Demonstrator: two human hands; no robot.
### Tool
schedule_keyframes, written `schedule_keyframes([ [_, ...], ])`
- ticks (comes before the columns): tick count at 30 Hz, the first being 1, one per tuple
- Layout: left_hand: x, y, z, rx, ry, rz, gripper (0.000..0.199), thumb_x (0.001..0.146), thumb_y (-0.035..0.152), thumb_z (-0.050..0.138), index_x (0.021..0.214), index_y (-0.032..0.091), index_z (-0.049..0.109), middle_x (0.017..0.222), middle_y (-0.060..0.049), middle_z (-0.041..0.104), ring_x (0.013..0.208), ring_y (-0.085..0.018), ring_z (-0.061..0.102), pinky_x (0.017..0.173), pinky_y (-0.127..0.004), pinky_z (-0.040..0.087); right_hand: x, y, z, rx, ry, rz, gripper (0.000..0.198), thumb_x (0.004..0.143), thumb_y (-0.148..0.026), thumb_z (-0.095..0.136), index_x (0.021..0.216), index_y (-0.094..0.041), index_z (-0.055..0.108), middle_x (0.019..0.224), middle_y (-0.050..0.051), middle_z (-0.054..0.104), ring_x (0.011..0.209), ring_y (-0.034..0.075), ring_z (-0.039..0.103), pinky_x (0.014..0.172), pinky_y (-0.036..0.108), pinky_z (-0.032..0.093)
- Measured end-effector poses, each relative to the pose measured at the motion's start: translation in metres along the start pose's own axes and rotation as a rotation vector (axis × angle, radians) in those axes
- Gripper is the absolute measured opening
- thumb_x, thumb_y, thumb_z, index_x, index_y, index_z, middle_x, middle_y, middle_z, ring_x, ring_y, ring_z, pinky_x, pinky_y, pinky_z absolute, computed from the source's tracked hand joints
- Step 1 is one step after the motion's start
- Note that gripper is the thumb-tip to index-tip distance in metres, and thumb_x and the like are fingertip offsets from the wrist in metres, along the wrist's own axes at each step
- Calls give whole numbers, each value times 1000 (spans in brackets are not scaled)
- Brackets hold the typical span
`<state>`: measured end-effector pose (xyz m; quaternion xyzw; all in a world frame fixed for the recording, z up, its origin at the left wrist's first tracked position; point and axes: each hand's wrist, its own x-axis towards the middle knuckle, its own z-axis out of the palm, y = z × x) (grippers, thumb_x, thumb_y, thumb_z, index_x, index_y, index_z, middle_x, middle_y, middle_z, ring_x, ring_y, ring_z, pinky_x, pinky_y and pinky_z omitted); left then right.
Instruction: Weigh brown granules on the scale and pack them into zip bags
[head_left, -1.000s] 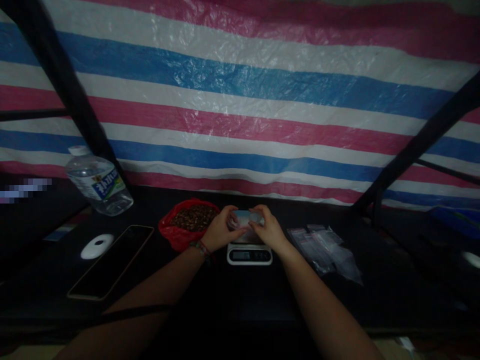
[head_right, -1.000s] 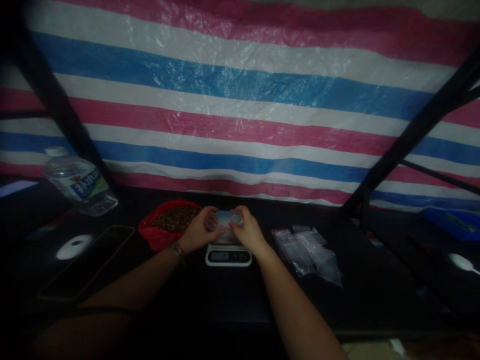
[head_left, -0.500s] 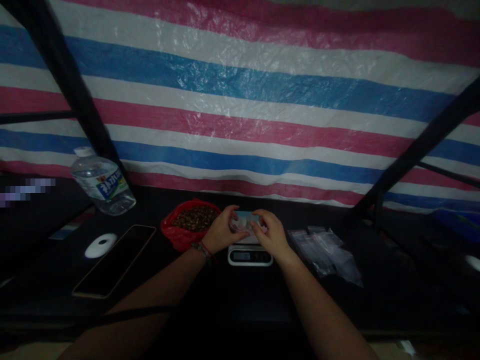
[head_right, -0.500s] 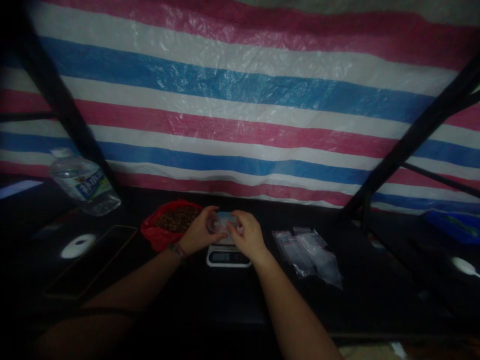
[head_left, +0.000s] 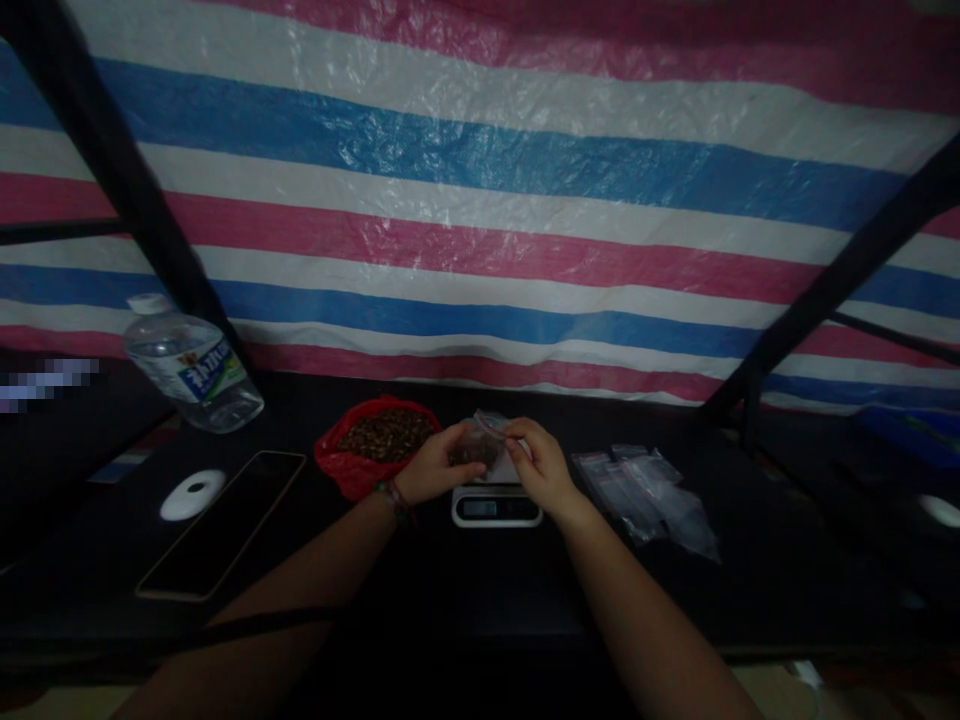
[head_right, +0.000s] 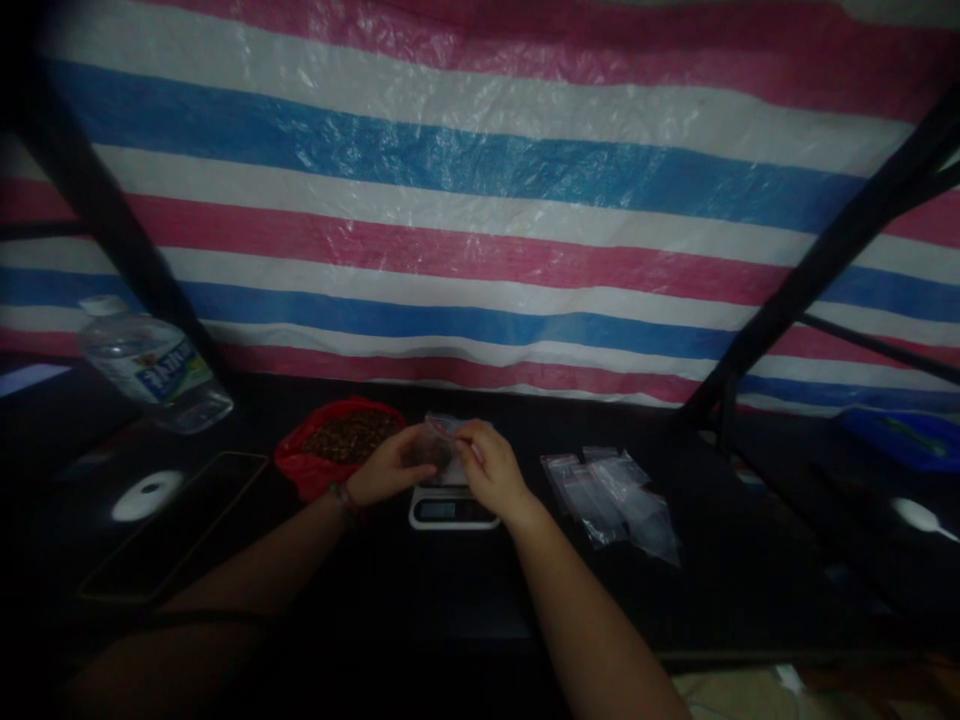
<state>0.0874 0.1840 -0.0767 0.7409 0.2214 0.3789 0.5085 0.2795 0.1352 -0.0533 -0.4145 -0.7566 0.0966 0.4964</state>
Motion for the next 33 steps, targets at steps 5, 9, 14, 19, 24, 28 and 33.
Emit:
schedule_keyframes([
  [5,2,-3,0,-32,2,-105,47,69,37,74,108,13,62,105,-12,69,93,-22,66,87,-40,52,-2,10,11,223,90,207,30,83,-33,59,112,-23,57,85,3,66,73,16,62,67,28,51],
  [9,2,-3,4,-25,-15,-91,43,70,37,74,104,12,64,101,-11,70,90,-21,67,85,-38,53,-1,14,13,225,93,241,13,80,-31,63,86,-21,68,76,3,68,67,15,61,63,27,49],
  [14,2,-3,3,21,97,-33,36,76,40,67,101,13,67,101,-11,70,89,-21,66,83,-37,53,-1,12,13,218,111,260,11,78,-29,63,81,-20,68,74,3,67,64,15,60,60,26,48],
  [19,1,-1,2,142,64,16,33,77,38,65,99,14,69,96,-9,71,85,-20,66,79,-34,53,0,8,14,198,98,276,12,76,-31,65,80,-20,70,73,3,69,62,15,60,57,26,47],
  [24,1,4,2,135,293,-16,30,77,43,63,82,15,69,79,-5,70,72,-17,64,67,-28,53,2,5,14,185,94,276,11,75,-30,66,75,-20,70,69,1,69,59,13,57,55,24,45],
  [28,3,4,-2,101,398,-35,31,73,46,66,77,15,66,72,-3,68,67,-15,63,64,-27,53,2,7,15,171,111,324,11,73,-30,67,75,-20,71,69,1,69,58,13,57,55,24,44],
  [33,6,0,-7,47,461,-59,29,69,43,69,73,15,66,71,-4,69,66,-15,63,64,-26,53,1,13,15,201,143,337,11,74,-30,66,76,-20,71,72,2,70,64,15,61,61,27,48],
])
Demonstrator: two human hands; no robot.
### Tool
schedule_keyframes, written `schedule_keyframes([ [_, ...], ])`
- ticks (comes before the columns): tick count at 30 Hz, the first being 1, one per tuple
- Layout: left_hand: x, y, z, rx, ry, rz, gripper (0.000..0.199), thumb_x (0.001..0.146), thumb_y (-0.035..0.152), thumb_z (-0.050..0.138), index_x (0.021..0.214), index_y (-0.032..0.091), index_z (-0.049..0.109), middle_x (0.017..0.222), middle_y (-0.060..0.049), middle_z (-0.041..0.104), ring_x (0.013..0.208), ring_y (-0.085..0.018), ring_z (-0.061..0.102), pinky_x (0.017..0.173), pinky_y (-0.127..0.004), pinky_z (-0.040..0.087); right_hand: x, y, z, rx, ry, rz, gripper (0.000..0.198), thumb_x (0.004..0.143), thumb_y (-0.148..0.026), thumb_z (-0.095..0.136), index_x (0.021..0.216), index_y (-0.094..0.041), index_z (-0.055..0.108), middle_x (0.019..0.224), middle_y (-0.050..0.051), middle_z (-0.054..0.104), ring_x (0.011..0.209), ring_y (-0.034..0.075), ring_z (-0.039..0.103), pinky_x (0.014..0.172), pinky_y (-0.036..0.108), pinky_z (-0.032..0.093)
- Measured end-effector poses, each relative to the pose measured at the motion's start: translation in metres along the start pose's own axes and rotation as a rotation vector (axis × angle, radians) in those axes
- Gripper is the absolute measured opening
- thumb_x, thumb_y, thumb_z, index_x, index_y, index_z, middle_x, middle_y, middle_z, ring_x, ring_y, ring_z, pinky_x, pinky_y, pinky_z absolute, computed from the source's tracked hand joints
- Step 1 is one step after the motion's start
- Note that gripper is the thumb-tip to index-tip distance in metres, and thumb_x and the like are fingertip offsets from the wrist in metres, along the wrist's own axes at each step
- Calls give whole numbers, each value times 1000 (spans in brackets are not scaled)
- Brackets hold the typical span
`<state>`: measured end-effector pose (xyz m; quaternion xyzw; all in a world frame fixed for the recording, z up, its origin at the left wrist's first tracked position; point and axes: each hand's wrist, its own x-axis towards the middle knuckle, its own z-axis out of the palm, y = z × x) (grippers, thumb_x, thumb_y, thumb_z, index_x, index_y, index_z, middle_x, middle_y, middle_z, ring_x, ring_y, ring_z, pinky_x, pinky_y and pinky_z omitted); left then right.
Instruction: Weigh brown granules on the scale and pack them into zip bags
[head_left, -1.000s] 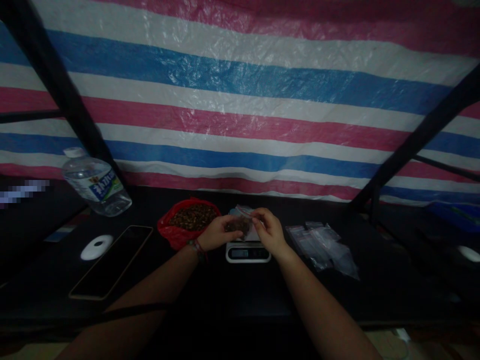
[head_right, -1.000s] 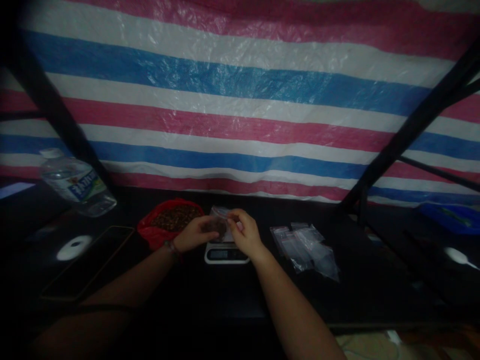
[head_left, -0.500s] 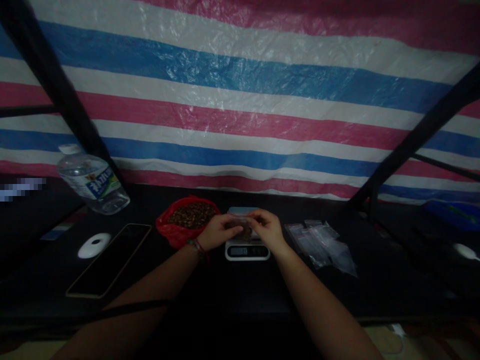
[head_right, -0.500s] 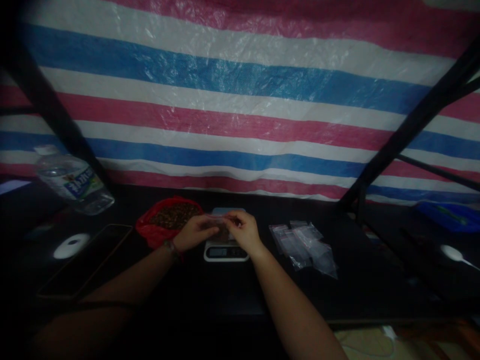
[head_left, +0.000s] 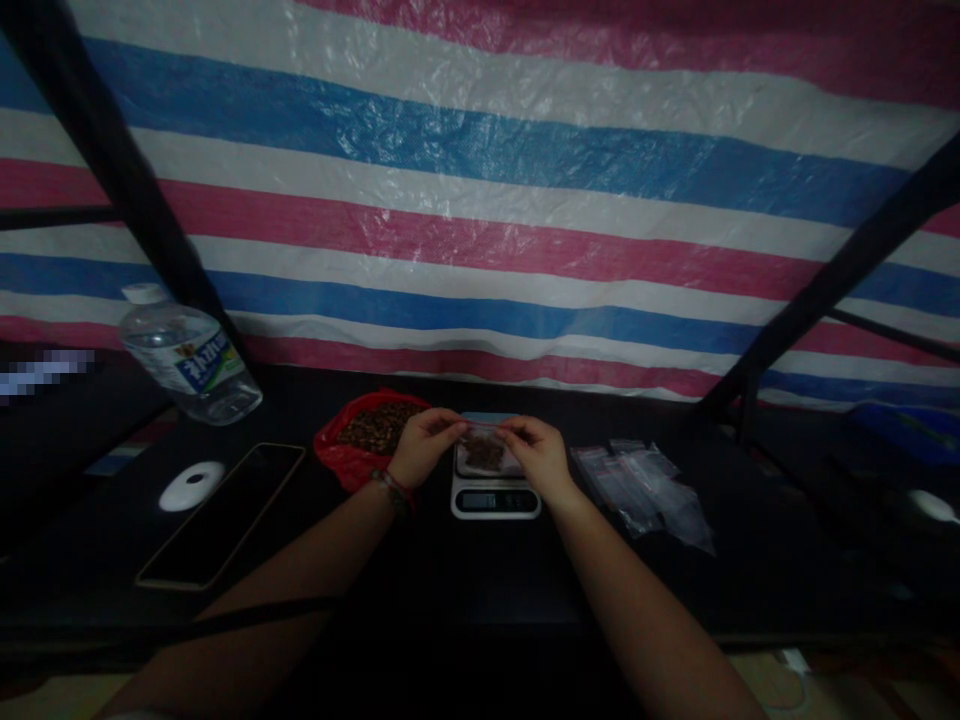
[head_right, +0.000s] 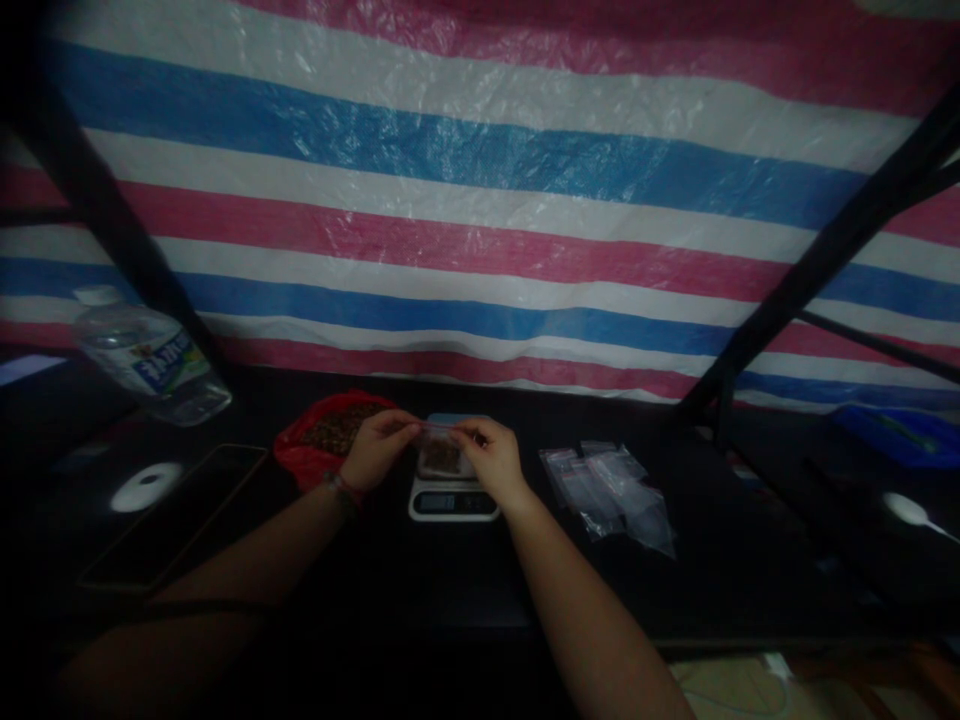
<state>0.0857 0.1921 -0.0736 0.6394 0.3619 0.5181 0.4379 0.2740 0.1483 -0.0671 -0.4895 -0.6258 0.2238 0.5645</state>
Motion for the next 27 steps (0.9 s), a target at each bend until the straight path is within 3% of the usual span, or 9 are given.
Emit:
schedule_keyframes([
  [12,-2,9,1,108,-28,9,24,70,40,68,74,16,70,72,-3,72,67,-17,65,66,-27,54,-3,1,1,-84,70,-38,13,78,-32,61,74,-20,66,68,1,65,62,15,57,60,27,46],
  [17,-5,11,3,112,-132,60,25,72,40,68,76,16,72,73,-4,73,68,-17,66,66,-27,54,-5,-6,2,-87,10,-91,9,76,-30,63,75,-22,68,69,1,66,60,14,56,57,26,45],
  [27,-10,10,6,115,-186,96,26,74,41,68,77,15,71,75,-5,72,68,-17,67,64,-27,54,-7,-12,4,-143,-61,-147,10,79,-27,62,74,-22,69,71,2,67,66,16,61,61,27,47],
])
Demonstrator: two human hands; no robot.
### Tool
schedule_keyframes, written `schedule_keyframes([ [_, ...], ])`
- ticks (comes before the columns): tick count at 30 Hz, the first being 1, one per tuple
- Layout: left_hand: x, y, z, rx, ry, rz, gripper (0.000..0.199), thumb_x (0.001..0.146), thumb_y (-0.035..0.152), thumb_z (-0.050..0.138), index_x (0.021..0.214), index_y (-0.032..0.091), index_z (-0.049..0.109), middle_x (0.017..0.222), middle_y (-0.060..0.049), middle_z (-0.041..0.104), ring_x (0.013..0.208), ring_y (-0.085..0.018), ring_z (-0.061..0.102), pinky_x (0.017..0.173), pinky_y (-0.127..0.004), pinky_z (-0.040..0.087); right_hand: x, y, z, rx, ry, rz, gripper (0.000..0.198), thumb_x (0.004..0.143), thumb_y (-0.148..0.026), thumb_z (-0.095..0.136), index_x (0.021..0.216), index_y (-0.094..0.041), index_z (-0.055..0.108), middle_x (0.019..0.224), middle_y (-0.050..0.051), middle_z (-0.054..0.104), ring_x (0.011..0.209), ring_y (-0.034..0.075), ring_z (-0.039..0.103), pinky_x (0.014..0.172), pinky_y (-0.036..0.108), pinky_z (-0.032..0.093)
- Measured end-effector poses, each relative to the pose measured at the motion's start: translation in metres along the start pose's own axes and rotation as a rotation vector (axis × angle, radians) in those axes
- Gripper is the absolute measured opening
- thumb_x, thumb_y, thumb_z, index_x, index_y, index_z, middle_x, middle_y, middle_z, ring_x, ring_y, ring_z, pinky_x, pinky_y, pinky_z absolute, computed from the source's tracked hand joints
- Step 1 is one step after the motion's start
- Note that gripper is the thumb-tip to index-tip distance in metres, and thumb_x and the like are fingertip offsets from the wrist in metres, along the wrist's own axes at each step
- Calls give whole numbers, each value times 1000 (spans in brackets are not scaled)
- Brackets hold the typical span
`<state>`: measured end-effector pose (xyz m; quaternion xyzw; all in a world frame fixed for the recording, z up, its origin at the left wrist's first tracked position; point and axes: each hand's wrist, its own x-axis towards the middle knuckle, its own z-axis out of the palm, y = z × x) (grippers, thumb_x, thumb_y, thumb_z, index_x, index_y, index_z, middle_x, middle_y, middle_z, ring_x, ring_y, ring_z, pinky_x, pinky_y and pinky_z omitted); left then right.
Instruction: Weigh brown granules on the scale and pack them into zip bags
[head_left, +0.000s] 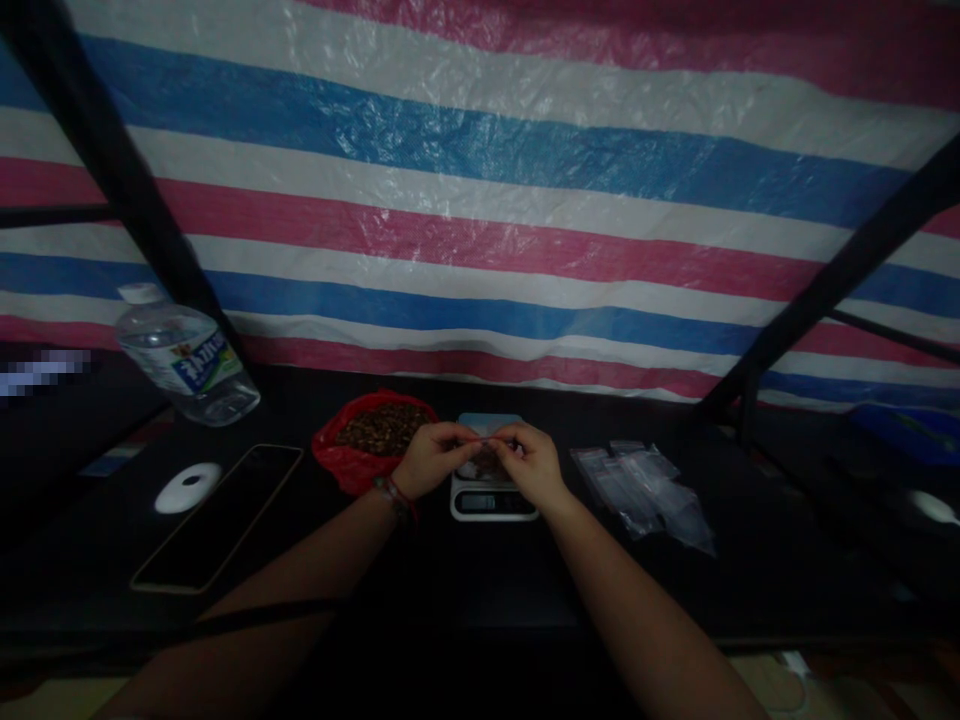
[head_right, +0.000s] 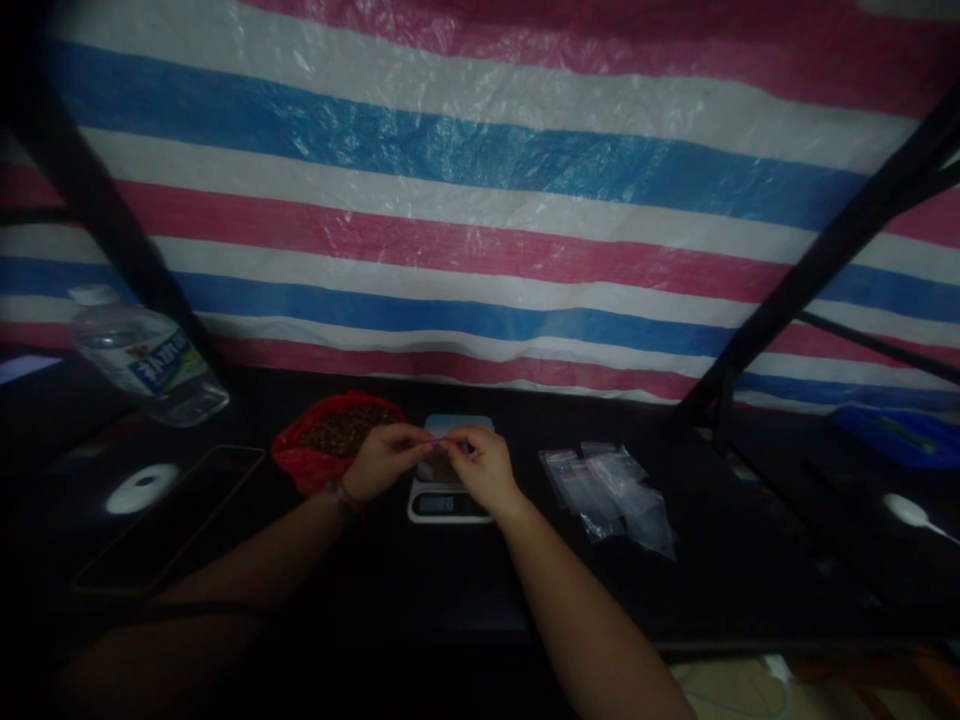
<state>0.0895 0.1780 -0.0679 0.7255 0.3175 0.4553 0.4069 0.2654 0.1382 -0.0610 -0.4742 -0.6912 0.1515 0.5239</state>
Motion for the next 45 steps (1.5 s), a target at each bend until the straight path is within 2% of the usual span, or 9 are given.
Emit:
schedule_keyframes([
  [12,-2,2,-2,100,-12,167,21,79,34,66,80,15,72,75,-5,72,69,-15,66,63,-23,53,-1,-5,-1,-34,-46,-160,11,82,-24,61,75,-20,68,71,2,67,69,15,62,66,27,49],
  [17,0,0,-4,112,76,210,19,78,34,67,77,16,72,74,-5,72,68,-15,66,65,-24,53,-1,-3,-3,11,-30,-171,15,86,-25,57,81,-22,70,74,2,68,72,15,62,68,28,48],
  [23,0,1,-7,122,-11,282,21,83,33,62,78,16,74,73,-6,73,65,-15,67,61,-23,52,-1,-1,-8,41,24,-181,21,88,-27,55,75,-21,70,70,2,67,69,15,60,68,28,47],
  [28,-2,4,-8,178,82,317,24,84,36,60,80,17,74,75,-6,73,66,-15,67,62,-23,52,0,1,-7,47,-22,-153,17,81,-31,64,94,-23,70,90,5,70,83,18,63,75,31,49],
  [32,3,9,-23,382,-10,366,34,82,43,60,101,17,71,87,-7,73,74,-17,67,71,-27,53,6,10,-13,52,3,-73,20,85,-35,57,77,-20,68,78,3,68,76,17,62,73,29,49],
  [35,13,5,-51,695,-43,262,40,85,45,52,110,17,67,104,-10,70,95,-23,64,89,-35,48,13,26,-28,13,324,99,32,89,-42,47,81,-17,65,75,3,66,71,16,59,67,27,46],
  [38,23,-10,-84,963,-39,-44,41,87,46,44,101,18,70,104,-11,69,100,-27,62,93,-39,44,20,49,-47,-153,533,214,37,89,-45,43,81,-15,63,73,4,64,69,17,56,65,27,42],
  [41,24,-30,-107,1033,-163,-295,57,75,61,53,113,20,66,116,-12,65,109,-31,58,95,-40,42,23,74,-60,-364,454,343,34,87,-43,45,82,-15,64,74,6,65,69,19,58,65,28,41],
  [45,20,-50,-109,1049,-247,-368,88,63,75,54,131,18,52,134,-16,52,123,-36,46,101,-43,35,19,99,-63,-559,222,507,30,85,-37,49,98,-16,66,86,11,69,79,24,62,71,32,43],
])
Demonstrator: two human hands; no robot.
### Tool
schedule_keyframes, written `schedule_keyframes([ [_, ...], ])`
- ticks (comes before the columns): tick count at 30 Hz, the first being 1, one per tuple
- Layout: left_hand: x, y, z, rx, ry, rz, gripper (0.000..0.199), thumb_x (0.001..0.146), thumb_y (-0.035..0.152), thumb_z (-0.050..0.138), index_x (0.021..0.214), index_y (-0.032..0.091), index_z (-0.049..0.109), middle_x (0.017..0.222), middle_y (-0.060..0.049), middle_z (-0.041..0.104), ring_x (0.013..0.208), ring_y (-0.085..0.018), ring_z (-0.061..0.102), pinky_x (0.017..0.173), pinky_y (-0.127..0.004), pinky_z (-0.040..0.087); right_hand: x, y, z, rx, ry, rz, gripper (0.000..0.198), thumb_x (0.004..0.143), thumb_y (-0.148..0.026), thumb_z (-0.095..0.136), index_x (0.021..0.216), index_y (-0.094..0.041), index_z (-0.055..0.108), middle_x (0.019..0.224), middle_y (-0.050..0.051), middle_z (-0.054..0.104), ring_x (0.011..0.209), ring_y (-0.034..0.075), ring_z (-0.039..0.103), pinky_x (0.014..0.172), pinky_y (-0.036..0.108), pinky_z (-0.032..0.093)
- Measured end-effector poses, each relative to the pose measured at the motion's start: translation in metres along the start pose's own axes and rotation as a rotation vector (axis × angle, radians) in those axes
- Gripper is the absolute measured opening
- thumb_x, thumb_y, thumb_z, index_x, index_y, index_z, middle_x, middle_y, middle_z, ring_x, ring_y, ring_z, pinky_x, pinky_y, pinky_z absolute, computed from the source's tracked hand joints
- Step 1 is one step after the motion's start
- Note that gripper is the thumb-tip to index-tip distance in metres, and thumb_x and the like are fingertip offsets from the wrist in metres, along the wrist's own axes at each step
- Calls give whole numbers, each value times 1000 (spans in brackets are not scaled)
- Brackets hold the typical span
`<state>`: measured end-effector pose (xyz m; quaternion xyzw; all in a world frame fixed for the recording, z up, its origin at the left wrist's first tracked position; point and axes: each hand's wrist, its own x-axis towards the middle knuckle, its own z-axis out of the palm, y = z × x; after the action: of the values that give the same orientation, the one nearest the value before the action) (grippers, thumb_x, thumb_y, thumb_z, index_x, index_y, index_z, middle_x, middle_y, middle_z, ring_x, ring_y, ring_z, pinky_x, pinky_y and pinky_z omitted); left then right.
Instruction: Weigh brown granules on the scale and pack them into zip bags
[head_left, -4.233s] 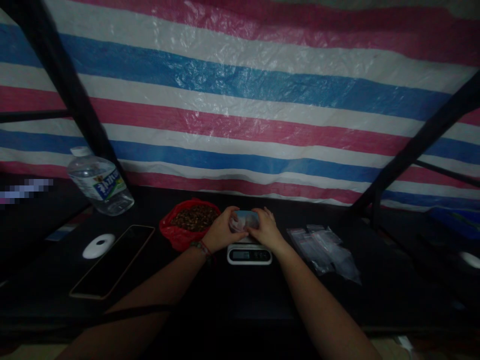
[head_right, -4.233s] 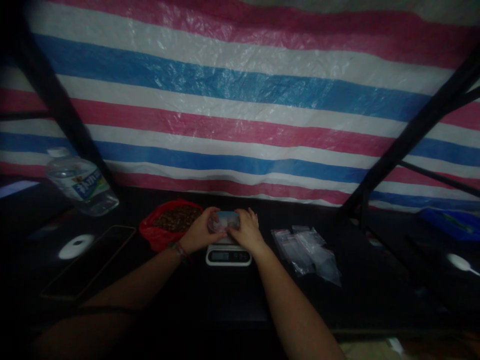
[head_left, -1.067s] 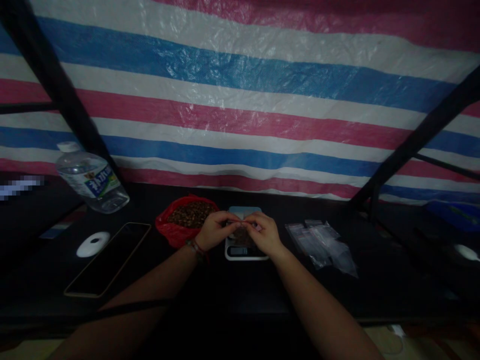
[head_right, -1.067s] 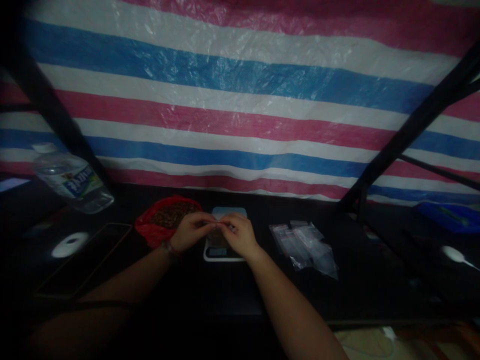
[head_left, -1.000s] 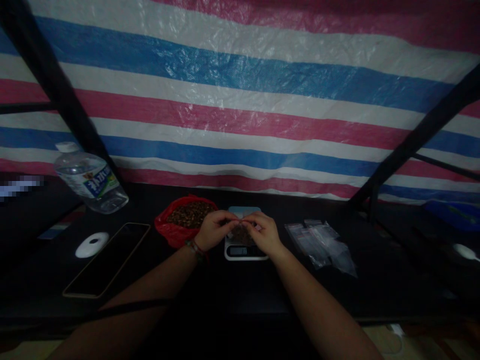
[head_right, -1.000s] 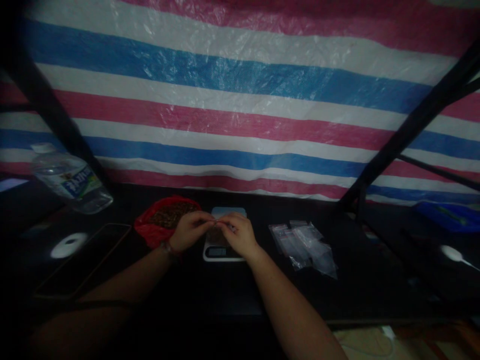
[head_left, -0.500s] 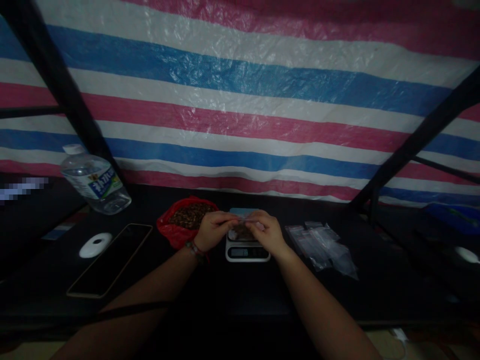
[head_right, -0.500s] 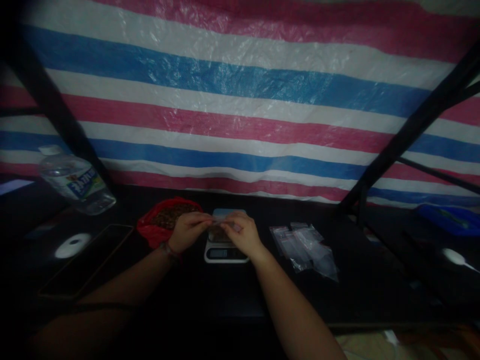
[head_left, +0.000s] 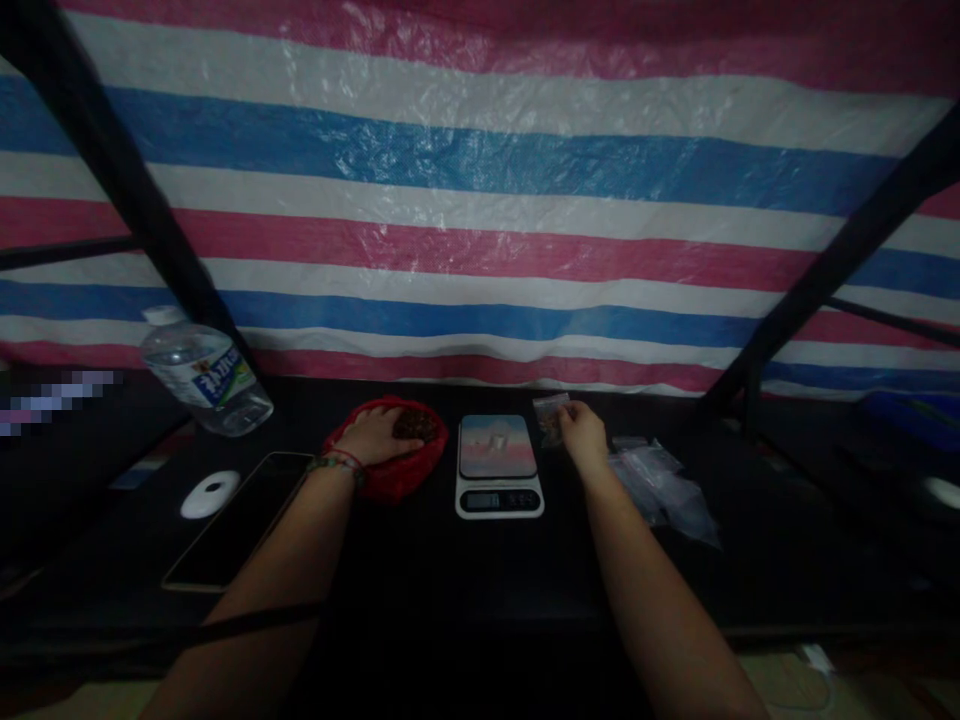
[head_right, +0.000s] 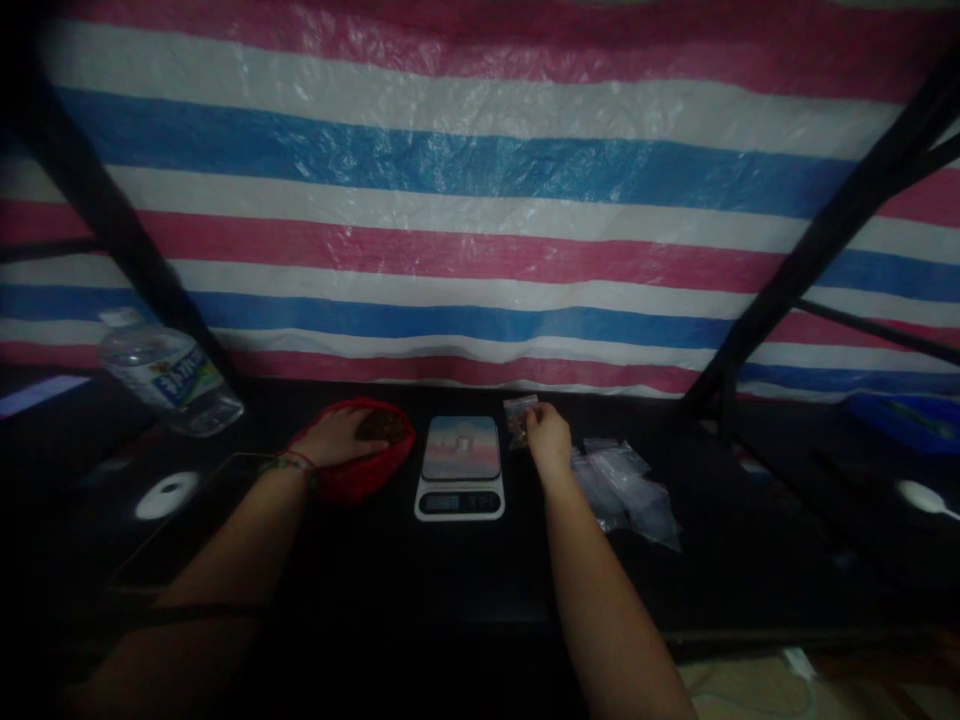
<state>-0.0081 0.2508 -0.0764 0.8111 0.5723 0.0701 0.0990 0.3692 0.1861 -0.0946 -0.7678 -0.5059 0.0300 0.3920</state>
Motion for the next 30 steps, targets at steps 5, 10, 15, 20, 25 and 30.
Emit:
schedule_keyframes([
  [5,1,17,15,13,35,-7,84,70,73,49,134,19,46,137,-16,48,124,-37,44,102,-47,33,-1,-3,6,-30,120,-186,38,86,-38,49,110,-12,64,110,18,64,106,28,56,93,42,40],
  [10,3,30,12,-83,198,100,62,81,60,48,125,17,54,126,-14,57,116,-30,51,101,-42,36,-23,-35,7,164,-146,-567,40,84,-41,56,119,-21,60,116,10,64,111,25,54,97,42,40],
  [15,3,16,-5,-102,418,98,45,90,47,38,114,16,61,117,-13,62,110,-26,55,100,-37,38,-43,-54,12,124,-348,-683,42,77,-27,66,118,-19,61,114,9,66,107,24,56,96,41,42],
  [20,5,-13,-8,-62,333,-167,55,82,52,48,121,13,56,121,-18,59,110,-32,56,95,-40,42,-45,-54,16,119,-353,-671,38,77,-22,65,114,-17,62,112,10,66,105,23,56,95,40,43],
  [25,8,-26,-9,-94,97,-312,55,81,54,45,110,9,62,107,-22,66,99,-35,63,83,-40,47,-45,-53,18,129,-360,-662,38,77,-22,65,115,-17,62,112,10,66,105,23,56,96,40,43],
  [30,3,-11,-21,-136,321,-146,37,86,36,38,97,16,68,101,-13,70,93,-26,65,84,-33,46,-46,-52,19,158,-368,-657,41,76,-19,64,117,-19,61,113,10,64,108,23,55,97,42,42],
])
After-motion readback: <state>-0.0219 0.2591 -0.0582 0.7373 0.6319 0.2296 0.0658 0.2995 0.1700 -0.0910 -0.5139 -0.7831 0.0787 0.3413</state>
